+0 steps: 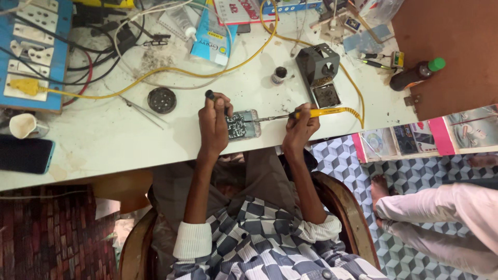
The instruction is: The person uses a soldering iron and tweezers to work on a small circuit board placed on a white table. They repeatedly apply the soldering iron to various points on the board while holding it steady with the tweezers.
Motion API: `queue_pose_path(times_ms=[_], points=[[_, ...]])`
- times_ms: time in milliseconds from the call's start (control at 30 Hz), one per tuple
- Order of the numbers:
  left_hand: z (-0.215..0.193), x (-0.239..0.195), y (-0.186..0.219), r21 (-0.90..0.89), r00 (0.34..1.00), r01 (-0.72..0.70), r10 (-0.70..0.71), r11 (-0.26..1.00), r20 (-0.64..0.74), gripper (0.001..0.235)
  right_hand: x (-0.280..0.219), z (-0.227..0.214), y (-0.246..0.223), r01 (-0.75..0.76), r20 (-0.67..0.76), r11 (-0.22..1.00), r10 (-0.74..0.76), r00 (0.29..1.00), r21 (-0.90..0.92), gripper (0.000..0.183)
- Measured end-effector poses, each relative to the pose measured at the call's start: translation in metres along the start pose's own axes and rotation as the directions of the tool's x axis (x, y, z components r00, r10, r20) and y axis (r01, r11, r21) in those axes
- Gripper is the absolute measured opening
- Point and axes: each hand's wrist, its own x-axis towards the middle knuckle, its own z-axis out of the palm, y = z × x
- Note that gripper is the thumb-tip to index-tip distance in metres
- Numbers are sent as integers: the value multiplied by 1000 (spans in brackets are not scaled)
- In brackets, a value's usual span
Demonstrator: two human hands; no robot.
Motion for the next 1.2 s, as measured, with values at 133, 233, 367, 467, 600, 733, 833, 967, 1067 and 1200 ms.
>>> queue_pose_path(times_ms=[133, 233, 367, 467, 600, 733, 833, 967, 1067, 1200], points=[[0, -4, 1, 5, 1000, -23, 23, 1000, 12, 33, -2, 2, -6, -23, -37, 999, 22, 999, -26, 28], [0, -4, 0, -30, 1000, -20, 20, 999, 12, 33, -3, 3, -6, 7, -36, 1000, -7, 999, -19, 24], [0, -5, -1, -37, 1000, -10, 10, 999, -3, 33, -2, 2, -1, 13, -48, 1000, -14, 999, -23, 17], [-1, -6, 0, -33, 1000, 3, -3, 999, -1, 33, -3, 0, 3, 50, -14, 998, -50, 999, -27, 14], [-1, -5, 1, -31, 1000, 10, -10, 999, -4, 34, -2, 0, 4, 85, 9, 991, -85, 996, -99, 19], [-2, -5, 3, 7, 1000, 11, -11, 1000, 0, 34, -5, 2, 2, 35, -54, 997, -39, 998, -75, 15], [-2, -7, 3, 15, 1000, 13, -13, 1000, 2, 33, -5, 2, 1, 64, -23, 994, -66, 998, -85, 17], [-2, -5, 2, 24, 1000, 12, -12, 1000, -1, 33, -4, 3, 0, 45, -45, 992, -51, 998, -121, 15], [-2, -3, 3, 12, 1000, 9, -9, 1000, 12, 34, -2, 4, 1, 20, -60, 993, -27, 998, -115, 15], [-1, -5, 4, 32, 999, 34, -35, 999, 13, 36, 0, 2, 2, 85, -6, 989, -87, 996, -122, 19]])
